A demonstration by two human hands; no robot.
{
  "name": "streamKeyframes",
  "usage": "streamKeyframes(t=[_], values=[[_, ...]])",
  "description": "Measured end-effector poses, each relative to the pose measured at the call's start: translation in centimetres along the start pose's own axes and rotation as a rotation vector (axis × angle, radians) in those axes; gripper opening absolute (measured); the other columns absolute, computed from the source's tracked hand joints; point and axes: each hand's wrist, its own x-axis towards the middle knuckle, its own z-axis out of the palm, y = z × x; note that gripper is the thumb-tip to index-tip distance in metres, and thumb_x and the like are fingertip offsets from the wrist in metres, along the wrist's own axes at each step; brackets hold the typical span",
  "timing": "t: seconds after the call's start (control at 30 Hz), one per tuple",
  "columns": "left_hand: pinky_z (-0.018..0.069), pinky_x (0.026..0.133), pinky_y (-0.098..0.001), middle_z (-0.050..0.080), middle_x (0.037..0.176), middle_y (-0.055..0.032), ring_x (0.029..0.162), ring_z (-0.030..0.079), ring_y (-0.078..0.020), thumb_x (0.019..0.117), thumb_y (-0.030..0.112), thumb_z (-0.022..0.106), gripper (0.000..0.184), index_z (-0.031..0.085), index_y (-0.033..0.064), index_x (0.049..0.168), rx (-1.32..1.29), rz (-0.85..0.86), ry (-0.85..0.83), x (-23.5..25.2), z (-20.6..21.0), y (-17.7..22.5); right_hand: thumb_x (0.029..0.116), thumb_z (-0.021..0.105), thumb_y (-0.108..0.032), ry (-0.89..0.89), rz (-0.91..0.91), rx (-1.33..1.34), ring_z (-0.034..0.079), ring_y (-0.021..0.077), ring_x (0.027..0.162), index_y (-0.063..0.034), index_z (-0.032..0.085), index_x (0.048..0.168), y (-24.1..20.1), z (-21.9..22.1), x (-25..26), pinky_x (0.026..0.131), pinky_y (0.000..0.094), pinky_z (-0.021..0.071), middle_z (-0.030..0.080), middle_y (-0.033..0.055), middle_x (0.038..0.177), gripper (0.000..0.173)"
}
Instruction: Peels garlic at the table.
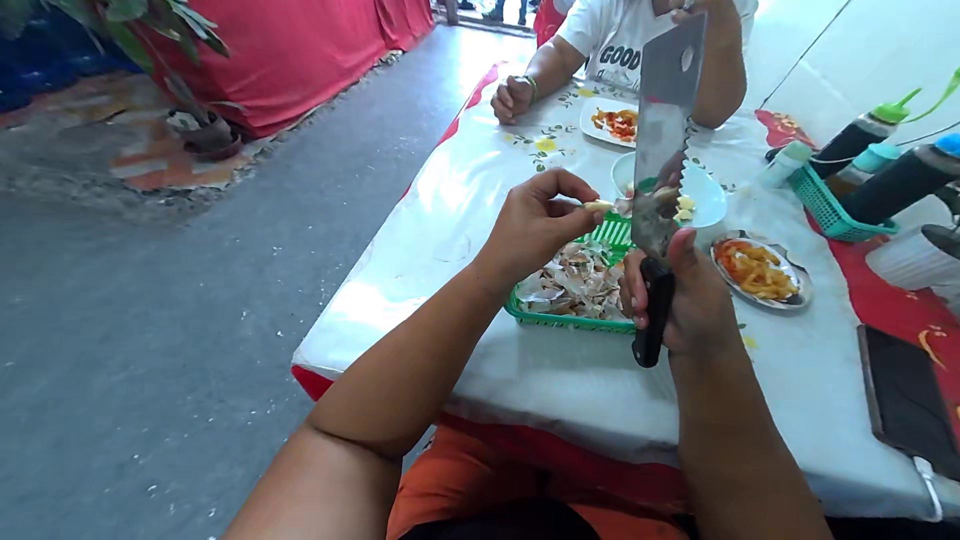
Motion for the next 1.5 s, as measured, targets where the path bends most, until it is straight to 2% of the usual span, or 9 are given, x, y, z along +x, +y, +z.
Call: streamKeyframes(t=[0.13,0.3,0.4,0.53,0.93,1.17,1.3,1.4,1.5], values=[[0.0611,0.074,-0.0255,0.07,0.105,-0.0051,0.08,0.069,-0.0087,0.0876,-0.006,0.072,0.019,0.063,0.0033,0.102,-0.063,0.083,0.001,0.0,0.0,-0.3,0.1004,0.049,-0.062,-0.008,0.0,0.011,0.053,0.0088,0.043,-0.0214,0.044,0.149,-0.1,0.1,0.0,0.04,0.0216,0.0513,0.054,0.001,0.064,0.064],[0.0599,0.071,-0.0222,0.068,0.109,-0.0064,0.078,0.067,-0.0066,0.0865,-0.007,0.073,0.021,0.064,0.0013,0.103,-0.012,0.094,0.016,0.1,0.0,-0.5,0.0972,0.054,-0.063,-0.135,-0.016,0.119,0.057,0.0101,0.044,-0.0158,0.051,0.133,0.1,-0.6,-0.1,0.042,0.0238,0.0535,0.057,0.0015,0.063,0.059],[0.0594,0.071,-0.022,0.069,0.108,-0.0067,0.078,0.067,-0.0066,0.0865,-0.006,0.073,0.02,0.065,0.0008,0.103,-0.006,0.113,0.001,0.1,-0.1,-0.6,0.0967,0.054,-0.063,-0.195,-0.007,0.109,0.058,0.0099,0.046,-0.0183,0.041,0.147,0.1,-0.6,-0.2,0.045,0.0228,0.0545,0.059,0.0015,0.065,0.069],[0.0592,0.07,-0.0213,0.07,0.104,-0.0053,0.077,0.067,-0.0057,0.0859,-0.004,0.075,0.019,0.066,0.0006,0.102,0.062,0.14,0.007,0.0,0.2,-0.7,0.0995,0.051,-0.062,-0.196,0.008,0.047,0.056,0.0082,0.045,-0.0195,0.037,0.153,0.0,-0.2,-0.1,0.043,0.021,0.0527,0.057,0.0009,0.065,0.069],[0.0617,0.075,-0.0215,0.061,0.099,-0.0063,0.085,0.067,-0.0075,0.0795,-0.003,0.082,0.021,0.066,-0.0016,0.094,0.209,0.263,0.048,-0.1,0.7,-0.8,0.1009,0.048,-0.061,-0.21,0.038,0.037,0.054,0.0074,0.043,-0.0232,0.038,0.153,0.0,0.1,-0.2,0.041,0.0203,0.0511,0.057,0.0008,0.065,0.065],[0.0617,0.077,-0.0228,0.061,0.098,-0.0096,0.088,0.067,-0.0101,0.0789,-0.004,0.082,0.02,0.067,-0.0048,0.091,0.279,0.379,0.037,-0.3,0.9,-0.9,0.1036,0.048,-0.055,-0.158,-0.033,-0.032,0.053,0.0057,0.044,-0.0191,0.04,0.152,0.0,0.6,-0.3,0.04,0.0189,0.0506,0.055,-0.0009,0.066,0.061],[0.0618,0.076,-0.0225,0.063,0.103,-0.0095,0.087,0.068,-0.0095,0.0823,-0.001,0.081,0.02,0.067,-0.0039,0.096,0.223,0.31,0.017,-0.2,0.8,-0.7,0.1028,0.047,-0.058,-0.133,-0.038,-0.011,0.053,0.0065,0.044,-0.018,0.043,0.149,0.1,0.3,-0.3,0.041,0.0197,0.0508,0.055,-0.0005,0.067,0.061],[0.0598,0.07,-0.0211,0.07,0.105,-0.007,0.076,0.067,-0.0057,0.0877,0.001,0.077,0.018,0.066,-0.001,0.103,0.142,0.183,0.013,-0.2,0.5,-0.3,0.1028,0.047,-0.058,-0.123,-0.045,0.011,0.054,0.0079,0.044,-0.0175,0.047,0.145,0.1,0.2,-0.3,0.041,0.0212,0.0516,0.056,0.0001,0.066,0.058],[0.0606,0.074,-0.024,0.073,0.101,-0.0041,0.079,0.07,-0.0075,0.0909,0.001,0.074,0.017,0.066,0.0011,0.106,0.056,0.086,0.003,0.0,0.3,0.0,0.1025,0.049,-0.057,-0.11,-0.045,0.024,0.054,0.0077,0.045,-0.0178,0.046,0.145,0.0,0.1,-0.3,0.042,0.0211,0.0517,0.055,0.0002,0.066,0.058]])
